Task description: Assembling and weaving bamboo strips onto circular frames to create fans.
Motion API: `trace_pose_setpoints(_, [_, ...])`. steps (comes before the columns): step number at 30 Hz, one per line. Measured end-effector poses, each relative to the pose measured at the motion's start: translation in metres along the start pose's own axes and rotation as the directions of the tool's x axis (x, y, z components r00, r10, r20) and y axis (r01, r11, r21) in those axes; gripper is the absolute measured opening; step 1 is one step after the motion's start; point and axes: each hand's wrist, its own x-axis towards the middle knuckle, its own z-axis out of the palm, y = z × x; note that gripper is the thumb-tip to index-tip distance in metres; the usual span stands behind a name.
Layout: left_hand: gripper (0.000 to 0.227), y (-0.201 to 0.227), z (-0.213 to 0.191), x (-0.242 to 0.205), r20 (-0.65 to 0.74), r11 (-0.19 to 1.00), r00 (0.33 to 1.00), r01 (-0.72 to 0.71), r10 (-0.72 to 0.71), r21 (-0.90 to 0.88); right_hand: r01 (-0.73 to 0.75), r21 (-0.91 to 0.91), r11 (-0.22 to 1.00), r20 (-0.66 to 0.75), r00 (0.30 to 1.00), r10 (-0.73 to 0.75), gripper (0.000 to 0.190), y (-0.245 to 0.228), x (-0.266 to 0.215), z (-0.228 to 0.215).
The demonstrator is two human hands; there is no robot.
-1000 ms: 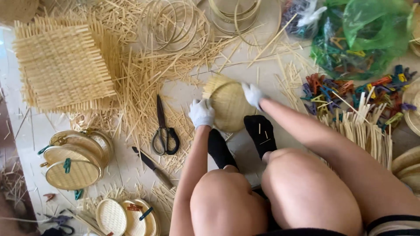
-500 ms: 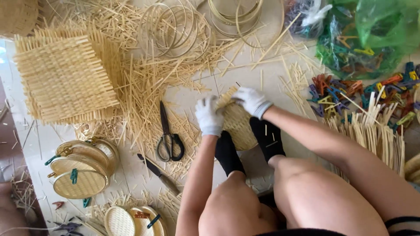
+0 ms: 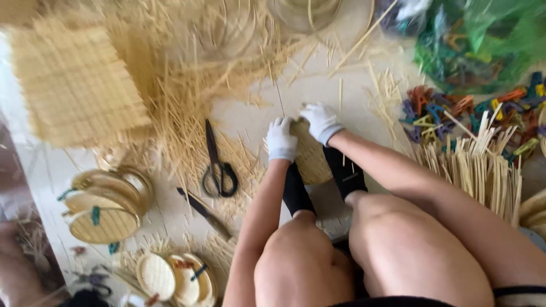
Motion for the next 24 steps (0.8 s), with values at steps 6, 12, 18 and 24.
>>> trace_pose_setpoints(6, [0.025, -0.015, -0.002, 0.001, 0.098, 0.946, 0.979, 0.199, -0.179, -0.258, -0.070, -0.128, 0.989, -0.022, 0.997, 0.068, 0.029, -0.079, 0.008, -0.073])
trace_pose_setpoints(12, [0.023, -0.023, 0.025, -0.003, 0.013, 0.911, 0.968, 0.241, -0.251, -0.335, -0.236, 0.002, 0.972, 0.318, 0.921, 0.223, 0.044, -0.056, 0.016, -0.037])
trace_pose_setpoints(18, [0.016, -0.005, 0.001, 0.001, 0.123, 0.877, 0.908, 0.419, -0.401, -0.236, -0.259, -0.039, 0.965, 0.462, 0.852, 0.247, 0.047, -0.068, 0.040, -0.072])
trace_pose_setpoints(24, [0.018, -0.015, -0.015, 0.002, 0.224, 0.840, 0.908, 0.415, -0.355, -0.349, -0.149, 0.001, 0.989, 0.419, 0.898, 0.135, 0.044, -0.058, 0.031, -0.059])
